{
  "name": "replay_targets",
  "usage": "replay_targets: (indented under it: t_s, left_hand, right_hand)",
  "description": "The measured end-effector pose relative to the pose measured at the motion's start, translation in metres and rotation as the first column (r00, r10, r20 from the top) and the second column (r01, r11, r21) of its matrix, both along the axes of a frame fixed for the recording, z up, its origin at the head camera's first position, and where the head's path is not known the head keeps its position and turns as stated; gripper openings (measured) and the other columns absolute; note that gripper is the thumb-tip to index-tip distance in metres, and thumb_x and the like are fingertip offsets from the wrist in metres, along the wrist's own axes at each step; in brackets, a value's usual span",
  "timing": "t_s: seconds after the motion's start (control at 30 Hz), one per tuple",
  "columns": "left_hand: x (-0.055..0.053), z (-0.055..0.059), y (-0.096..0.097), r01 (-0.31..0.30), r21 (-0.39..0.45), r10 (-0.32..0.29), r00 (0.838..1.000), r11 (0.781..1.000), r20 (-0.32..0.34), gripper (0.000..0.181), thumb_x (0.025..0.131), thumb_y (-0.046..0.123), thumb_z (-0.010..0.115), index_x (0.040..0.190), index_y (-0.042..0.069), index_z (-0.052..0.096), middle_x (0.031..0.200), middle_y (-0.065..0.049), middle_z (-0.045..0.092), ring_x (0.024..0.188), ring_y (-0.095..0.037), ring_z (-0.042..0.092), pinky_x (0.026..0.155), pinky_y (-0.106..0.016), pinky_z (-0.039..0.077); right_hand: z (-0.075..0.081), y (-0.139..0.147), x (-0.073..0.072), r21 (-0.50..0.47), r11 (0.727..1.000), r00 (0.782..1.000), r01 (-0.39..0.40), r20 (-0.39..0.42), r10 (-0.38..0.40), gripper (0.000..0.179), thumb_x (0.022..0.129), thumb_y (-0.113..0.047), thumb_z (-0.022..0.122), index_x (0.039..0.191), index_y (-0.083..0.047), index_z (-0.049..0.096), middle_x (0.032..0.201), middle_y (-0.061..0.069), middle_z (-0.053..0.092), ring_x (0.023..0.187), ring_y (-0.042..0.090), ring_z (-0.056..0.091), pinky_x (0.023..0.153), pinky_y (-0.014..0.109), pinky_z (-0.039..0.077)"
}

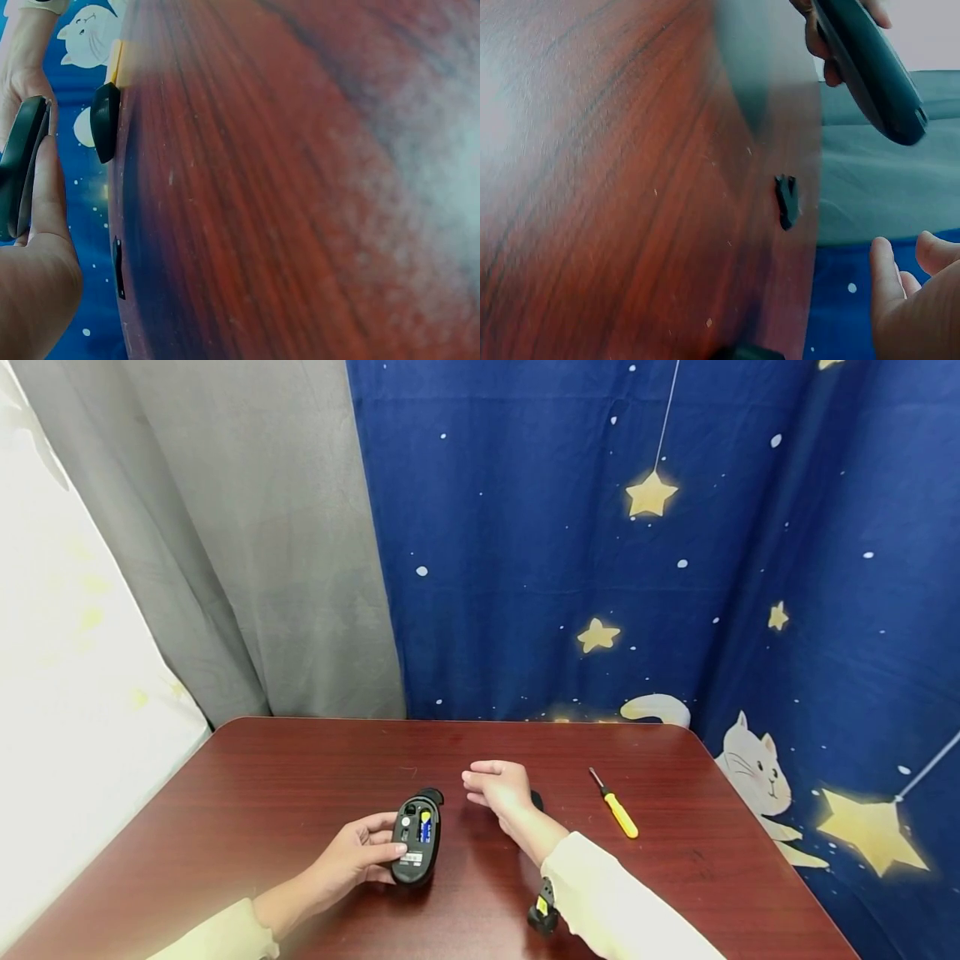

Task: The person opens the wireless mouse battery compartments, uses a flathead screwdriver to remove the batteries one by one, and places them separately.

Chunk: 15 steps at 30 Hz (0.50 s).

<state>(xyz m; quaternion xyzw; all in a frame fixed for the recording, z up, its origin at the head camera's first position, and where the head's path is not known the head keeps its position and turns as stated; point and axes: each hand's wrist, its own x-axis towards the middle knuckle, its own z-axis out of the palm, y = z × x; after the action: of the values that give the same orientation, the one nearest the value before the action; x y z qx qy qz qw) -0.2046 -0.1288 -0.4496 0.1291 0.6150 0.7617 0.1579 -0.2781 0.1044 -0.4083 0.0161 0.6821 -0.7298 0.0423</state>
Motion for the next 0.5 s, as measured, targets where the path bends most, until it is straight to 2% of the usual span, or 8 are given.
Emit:
replay_targets:
  t_s: [0.27,0.5]
  left_hand:
    - [-0.002,-0.001,-0.001,0.009,0.009,-0.009,1.0,1.0,-0.006,0.057,0.088,-0.001,0.066,0.136,-0.013,0.039,0.108,-0.023,0.067,0.086,-0.026,0.069,0.068,-0.04,0.059]
    - [-0.004,-0.001,-0.001,0.006,0.006,-0.006,1.0,1.0,-0.002,0.057,0.088,0.0,0.067,0.137,-0.013,0.039,0.108,-0.023,0.067,0.086,-0.026,0.069,0.069,-0.04,0.059]
  right_hand:
    - [0.005,0.02,-0.002,-0.026,0.999,0.999,0.036,-0.021,-0.037,0.029,0.085,0.006,0.067,0.113,0.013,0.063,0.102,0.026,0.068,0.086,0.027,0.07,0.079,0.042,0.056]
    - [0.013,0.04,-0.001,-0.023,0.999,0.999,0.045,-0.005,-0.045,0.032,0.087,0.004,0.067,0.118,0.011,0.062,0.099,0.017,0.07,0.092,0.028,0.069,0.082,0.043,0.054]
